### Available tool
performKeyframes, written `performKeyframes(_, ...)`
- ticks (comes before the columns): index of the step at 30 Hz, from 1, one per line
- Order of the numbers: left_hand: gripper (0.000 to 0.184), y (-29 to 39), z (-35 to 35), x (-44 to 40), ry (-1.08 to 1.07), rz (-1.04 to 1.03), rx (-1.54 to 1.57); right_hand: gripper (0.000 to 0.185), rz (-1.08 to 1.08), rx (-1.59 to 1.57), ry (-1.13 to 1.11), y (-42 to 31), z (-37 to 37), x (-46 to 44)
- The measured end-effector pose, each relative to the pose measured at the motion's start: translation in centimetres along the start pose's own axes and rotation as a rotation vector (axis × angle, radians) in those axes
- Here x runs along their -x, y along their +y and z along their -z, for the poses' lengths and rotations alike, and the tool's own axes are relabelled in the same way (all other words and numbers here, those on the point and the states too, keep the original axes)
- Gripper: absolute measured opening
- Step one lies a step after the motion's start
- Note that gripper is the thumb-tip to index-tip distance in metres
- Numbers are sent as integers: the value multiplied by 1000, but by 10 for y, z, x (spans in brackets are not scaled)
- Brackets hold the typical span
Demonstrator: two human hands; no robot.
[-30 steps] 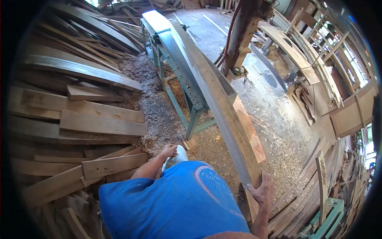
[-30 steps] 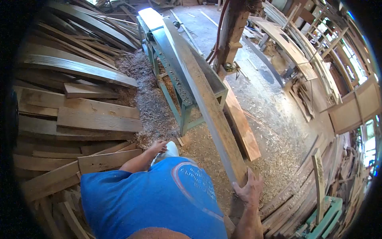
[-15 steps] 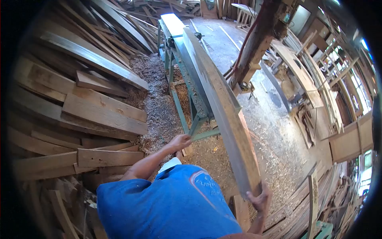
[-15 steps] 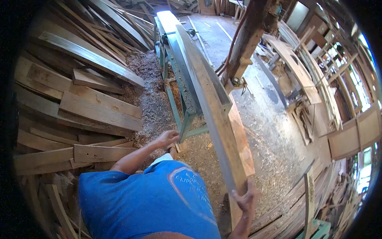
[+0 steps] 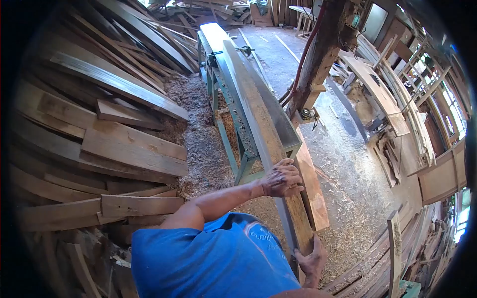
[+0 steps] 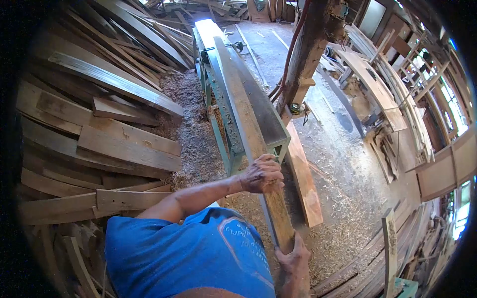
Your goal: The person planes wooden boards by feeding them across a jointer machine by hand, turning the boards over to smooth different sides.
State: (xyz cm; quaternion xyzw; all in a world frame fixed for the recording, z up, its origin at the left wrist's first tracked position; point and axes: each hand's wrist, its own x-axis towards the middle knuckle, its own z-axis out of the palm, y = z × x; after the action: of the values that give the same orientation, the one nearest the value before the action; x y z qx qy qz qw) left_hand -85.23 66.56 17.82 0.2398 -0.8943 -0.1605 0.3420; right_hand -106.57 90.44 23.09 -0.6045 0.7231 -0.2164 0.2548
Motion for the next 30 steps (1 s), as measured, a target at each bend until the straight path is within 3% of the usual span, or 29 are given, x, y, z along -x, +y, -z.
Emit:
performKeyframes(1, 27, -1, 1, 2, 23, -8, 8, 81, 81, 80, 51, -1, -1, -1)
performKeyframes(4, 25, 5, 6, -1, 112, -73, -1, 80, -12, 4, 36, 4, 0, -8)
performKeyframes(8, 23, 4, 10, -4, -86, 14, -1, 79, 11, 118, -35, 9, 5, -17)
performKeyframes(11, 28, 3, 5, 2, 16, -50, -37, 78, -30, 138, -56, 2, 6, -16)
performKeyframes(17, 43, 20, 11, 74, 309, 215, -30, 79, -92, 171, -153, -3, 18, -21)
performKeyframes(19, 48, 13, -6, 116, 186, 518, 178, 80, -54, 144, -142, 6, 24, -27)
performKeyframes(22, 64, 10, -22, 144, -371, 1041, 645, 82, -27, -44, -164, 34, 33, -49)
performKeyframes(25, 84, 28, -36, 150, -456, 1173, 969, 79, -145, -494, -297, 47, 19, -73)
performKeyframes(28, 87, 28, -48, 147, -560, 1071, 1060, 72, -310, -883, -411, 79, -32, -91)
performKeyframes(30, 86, 36, -41, 146, -477, 1139, 1089, 69, -374, -1031, -458, 108, -74, -96)
